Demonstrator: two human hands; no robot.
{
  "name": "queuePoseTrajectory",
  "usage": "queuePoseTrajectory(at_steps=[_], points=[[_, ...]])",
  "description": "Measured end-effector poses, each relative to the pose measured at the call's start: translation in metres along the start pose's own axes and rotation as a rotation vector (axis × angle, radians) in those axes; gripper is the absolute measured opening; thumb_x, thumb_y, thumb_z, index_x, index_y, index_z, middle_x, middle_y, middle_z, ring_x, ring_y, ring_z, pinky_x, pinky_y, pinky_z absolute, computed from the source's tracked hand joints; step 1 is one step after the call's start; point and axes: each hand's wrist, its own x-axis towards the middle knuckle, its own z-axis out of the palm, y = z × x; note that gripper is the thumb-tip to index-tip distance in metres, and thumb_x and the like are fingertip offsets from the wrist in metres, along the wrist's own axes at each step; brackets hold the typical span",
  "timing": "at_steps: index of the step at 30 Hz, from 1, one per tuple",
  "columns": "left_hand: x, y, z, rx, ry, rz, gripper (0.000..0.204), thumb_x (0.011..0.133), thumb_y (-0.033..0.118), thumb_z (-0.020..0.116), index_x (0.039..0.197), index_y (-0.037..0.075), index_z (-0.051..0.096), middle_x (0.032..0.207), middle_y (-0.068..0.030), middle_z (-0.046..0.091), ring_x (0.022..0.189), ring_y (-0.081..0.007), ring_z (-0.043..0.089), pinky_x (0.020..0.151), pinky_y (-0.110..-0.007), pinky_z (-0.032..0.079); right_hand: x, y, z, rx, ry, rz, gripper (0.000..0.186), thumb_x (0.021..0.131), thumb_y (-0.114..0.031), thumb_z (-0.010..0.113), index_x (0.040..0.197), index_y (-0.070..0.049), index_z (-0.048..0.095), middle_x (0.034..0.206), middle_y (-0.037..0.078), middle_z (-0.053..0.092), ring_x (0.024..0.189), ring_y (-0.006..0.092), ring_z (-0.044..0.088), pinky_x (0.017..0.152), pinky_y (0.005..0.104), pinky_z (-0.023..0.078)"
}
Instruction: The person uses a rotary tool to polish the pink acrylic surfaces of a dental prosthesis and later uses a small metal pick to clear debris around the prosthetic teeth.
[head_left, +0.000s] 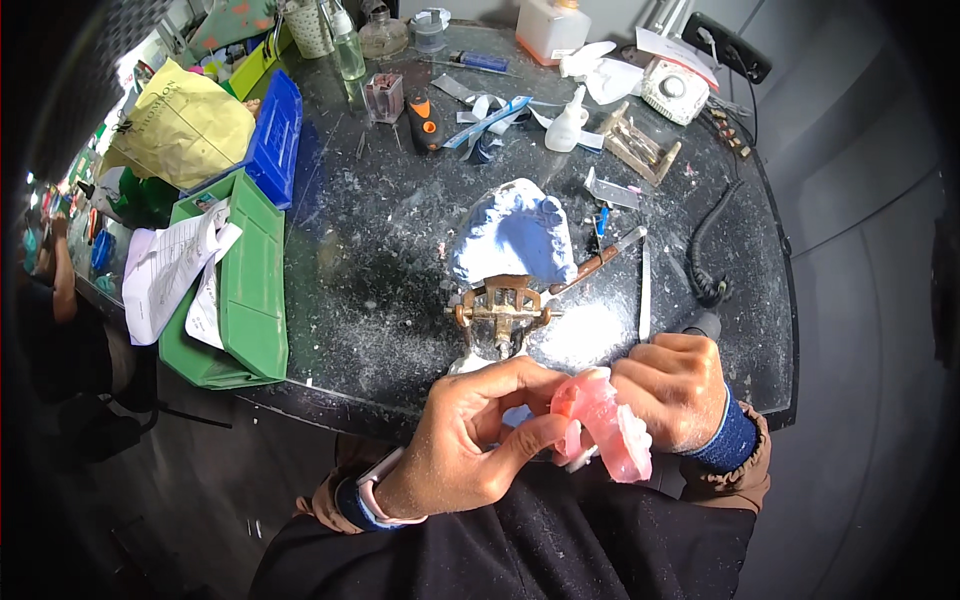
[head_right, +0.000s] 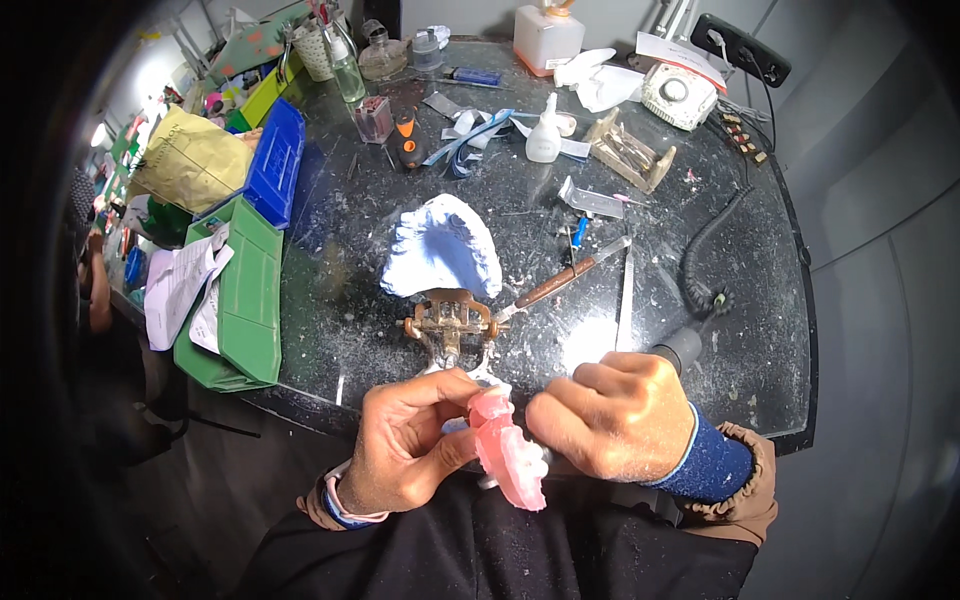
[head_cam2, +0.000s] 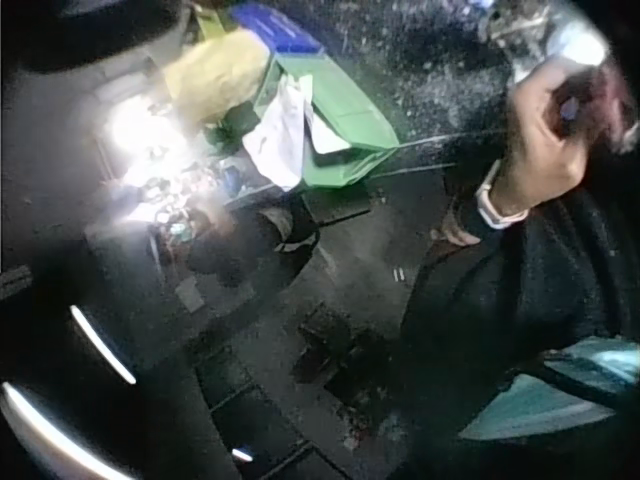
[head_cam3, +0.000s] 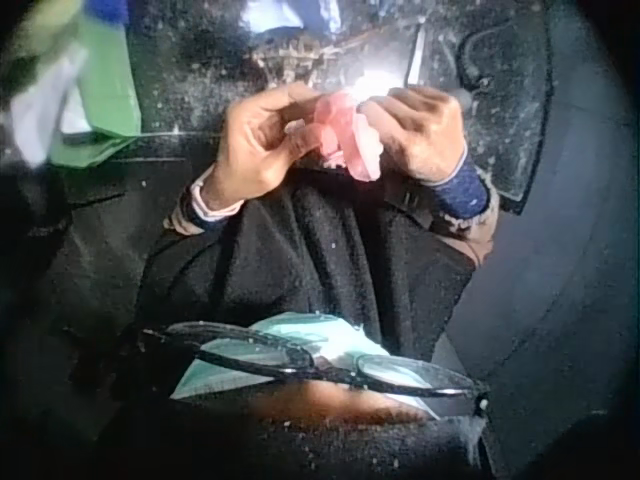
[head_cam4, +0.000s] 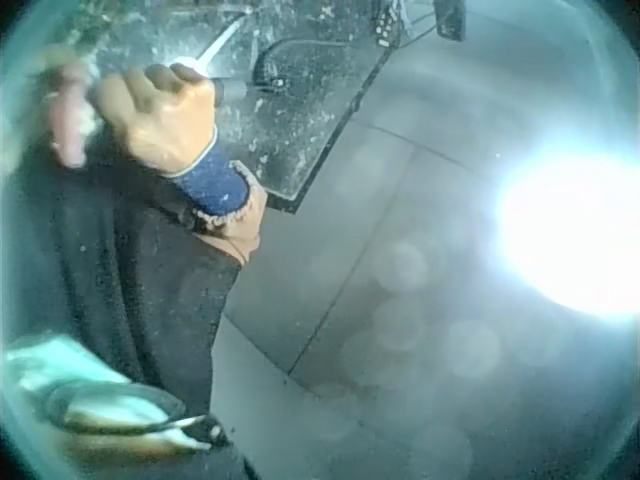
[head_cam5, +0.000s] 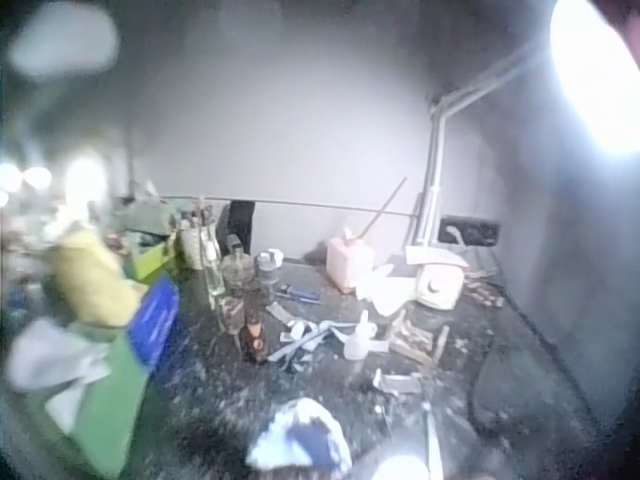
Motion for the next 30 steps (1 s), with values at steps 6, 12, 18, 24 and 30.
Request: queuePoseTrajectory(at_steps=[6,12,18,24,30], points=[[0.0012,0.0006,-0.0009,0.057,0.021,0.034,0.026,0.086,0.008,0.058,0.106,-0.009,0.053,0.090,-0.0069,0.057,0.082,-0.0098,0.055,0.071,-0.024,0.047,0.0034,-0.0018,0.0002,0.011,-0.058,0.099,0.028,0.056,-0.026,0.067,0.071,-0.012,0.047,0.059,-0.003,0.045,0.047,0.0124,0.050,0.041,0.0267,0.040],[-0.0003,0.0011,0.0004,-0.014,0.019,-0.023,0.027,0.086,0.008,0.058,0.107,-0.009,0.053,0.093,-0.0076,0.057,0.085,-0.0101,0.054,0.073,-0.025,0.046,-0.0017,0.0019,0.0004,-0.071,-0.023,-0.081,0.027,0.057,-0.029,0.065,0.065,-0.012,0.046,0.057,-0.003,0.042,0.047,0.0109,0.050,0.040,0.0252,0.038],[-0.0003,0.0006,-0.0006,0.052,0.060,0.027,0.026,0.083,0.005,0.062,0.102,-0.009,0.052,0.093,-0.0112,0.059,0.086,-0.0150,0.060,0.078,-0.028,0.051,0.0018,-0.0015,0.0028,-0.021,-0.050,0.076,0.035,0.063,-0.037,0.067,0.065,-0.011,0.045,0.056,-0.002,0.043,0.047,0.0121,0.051,0.040,0.0264,0.039],[-0.0035,-0.0012,-0.0041,-0.100,0.016,-0.052,0.025,0.083,0.000,0.059,0.106,-0.008,0.053,0.099,-0.0090,0.058,0.095,-0.0132,0.056,0.083,-0.028,0.048,-0.0008,-0.0006,-0.0025,-0.072,-0.046,-0.084,0.040,0.064,-0.044,0.070,0.063,-0.012,0.046,0.054,-0.002,0.043,0.045,0.0114,0.049,0.039,0.0251,0.038],[-0.0009,-0.0029,-0.0067,-0.046,-0.010,0.058,0.023,0.081,0.003,0.062,0.101,-0.007,0.053,0.098,-0.0138,0.059,0.091,-0.0190,0.061,0.082,-0.032,0.050,-0.0003,-0.0043,0.0024,-0.034,0.055,0.019,0.039,0.063,-0.042,0.070,0.063,-0.012,0.046,0.053,-0.002,0.042,0.045,0.0115,0.049,0.039,0.0250,0.038]])
